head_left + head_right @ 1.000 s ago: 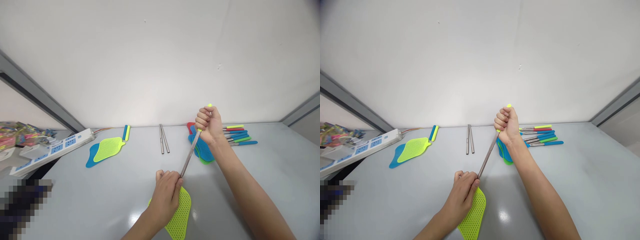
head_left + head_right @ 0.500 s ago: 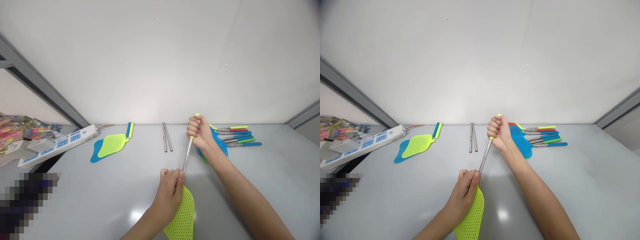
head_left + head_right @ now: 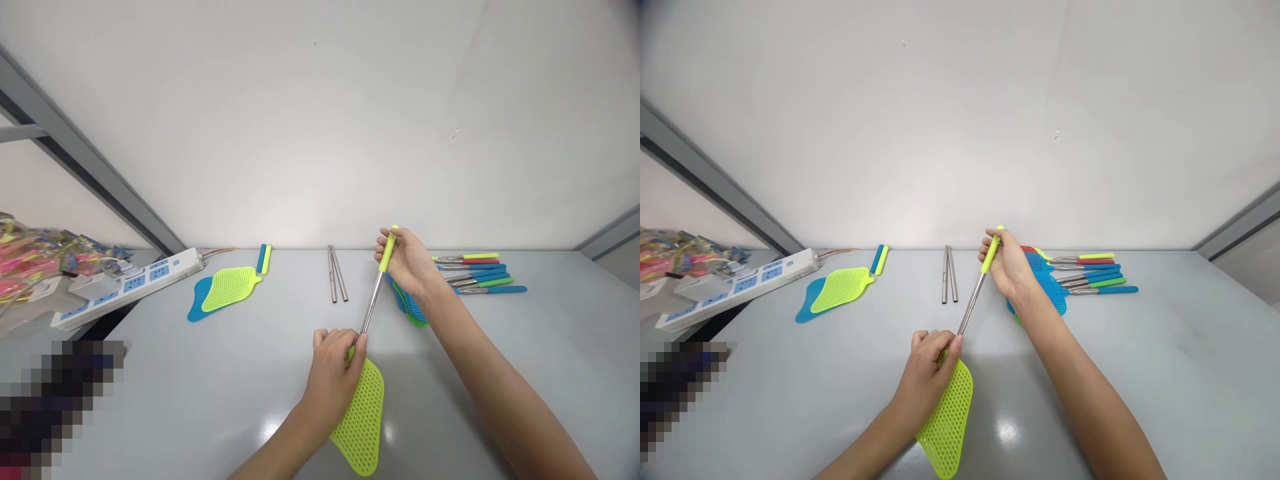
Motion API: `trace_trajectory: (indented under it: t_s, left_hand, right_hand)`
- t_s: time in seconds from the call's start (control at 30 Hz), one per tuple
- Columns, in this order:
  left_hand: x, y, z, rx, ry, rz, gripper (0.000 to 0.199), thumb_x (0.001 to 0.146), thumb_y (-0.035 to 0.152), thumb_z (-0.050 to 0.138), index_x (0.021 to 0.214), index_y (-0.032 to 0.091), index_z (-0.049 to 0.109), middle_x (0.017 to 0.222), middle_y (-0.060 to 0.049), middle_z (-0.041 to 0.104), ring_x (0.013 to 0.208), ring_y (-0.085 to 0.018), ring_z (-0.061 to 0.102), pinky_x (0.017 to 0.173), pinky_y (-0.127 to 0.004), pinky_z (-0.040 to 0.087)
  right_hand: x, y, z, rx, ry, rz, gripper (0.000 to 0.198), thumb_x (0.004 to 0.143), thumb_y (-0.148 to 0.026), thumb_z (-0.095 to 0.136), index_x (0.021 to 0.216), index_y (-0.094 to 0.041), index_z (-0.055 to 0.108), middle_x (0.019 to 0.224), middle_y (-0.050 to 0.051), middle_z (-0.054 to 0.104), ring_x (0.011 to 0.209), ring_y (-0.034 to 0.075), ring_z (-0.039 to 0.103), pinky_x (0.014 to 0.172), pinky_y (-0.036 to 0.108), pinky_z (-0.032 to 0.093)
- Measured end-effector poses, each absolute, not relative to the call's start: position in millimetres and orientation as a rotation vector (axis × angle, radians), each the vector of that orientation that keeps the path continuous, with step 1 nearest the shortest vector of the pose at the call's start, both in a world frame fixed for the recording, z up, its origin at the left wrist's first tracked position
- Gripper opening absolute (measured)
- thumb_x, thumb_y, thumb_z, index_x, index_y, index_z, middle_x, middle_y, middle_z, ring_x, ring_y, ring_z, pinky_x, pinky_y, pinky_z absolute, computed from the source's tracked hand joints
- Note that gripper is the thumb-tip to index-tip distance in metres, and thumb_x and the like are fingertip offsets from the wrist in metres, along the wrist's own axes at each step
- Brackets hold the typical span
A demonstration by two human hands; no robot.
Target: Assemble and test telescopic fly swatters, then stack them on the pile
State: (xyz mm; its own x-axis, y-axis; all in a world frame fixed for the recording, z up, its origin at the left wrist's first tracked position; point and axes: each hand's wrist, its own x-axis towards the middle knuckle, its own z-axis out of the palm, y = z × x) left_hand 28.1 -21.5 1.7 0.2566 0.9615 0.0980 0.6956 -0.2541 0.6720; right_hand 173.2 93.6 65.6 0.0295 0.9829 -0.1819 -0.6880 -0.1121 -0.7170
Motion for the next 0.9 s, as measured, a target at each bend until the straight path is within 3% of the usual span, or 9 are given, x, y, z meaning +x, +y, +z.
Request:
trace_trajectory:
  t_s: [0.13,0.37,0.63,0.9]
  left_hand:
    - [28,-21,0,2.144,1.517,0.678,0.031,0.086,0.031,0.027,0.058,0.017,0.026,0.054,0.005,0.032,0.054,-0.010,0.031,0.066,-0.028,0.026]
    - [28,-22,0,2.316,1.531,0.608,0.028,0.087,0.023,0.022,0.061,0.018,0.027,0.057,0.004,0.034,0.056,-0.011,0.032,0.065,-0.029,0.026]
    - [28,-22,2,2.375,1.542,0.592,0.026,0.087,0.022,0.021,0.066,0.018,0.036,0.064,0.002,0.041,0.061,-0.012,0.035,0.069,-0.029,0.027]
    - [30,-24,6,2.322,1.558,0.589,0.027,0.086,0.022,0.022,0.061,0.018,0.032,0.061,0.002,0.041,0.060,-0.012,0.034,0.068,-0.030,0.027]
  right_hand:
    - [174,89,72,-0.733,-0.514,1.540,0.002,0.069,-0.019,0.045,0.069,-0.017,0.044,0.052,-0.004,0.038,0.041,0.007,0.036,0.039,0.018,0.033]
    - [181,88,75,-0.697,-0.471,1.593,0.020,0.070,-0.023,0.045,0.056,-0.019,0.031,0.043,-0.008,0.024,0.034,0.005,0.022,0.033,0.017,0.023]
    - [185,89,74,-0.676,-0.429,1.592,0.024,0.067,-0.023,0.045,0.054,-0.019,0.026,0.040,-0.008,0.022,0.033,0.005,0.020,0.031,0.018,0.020]
    - [187,91,72,-0.661,-0.428,1.616,0.025,0.067,-0.022,0.045,0.052,-0.019,0.024,0.038,-0.009,0.020,0.031,0.005,0.020,0.029,0.018,0.020]
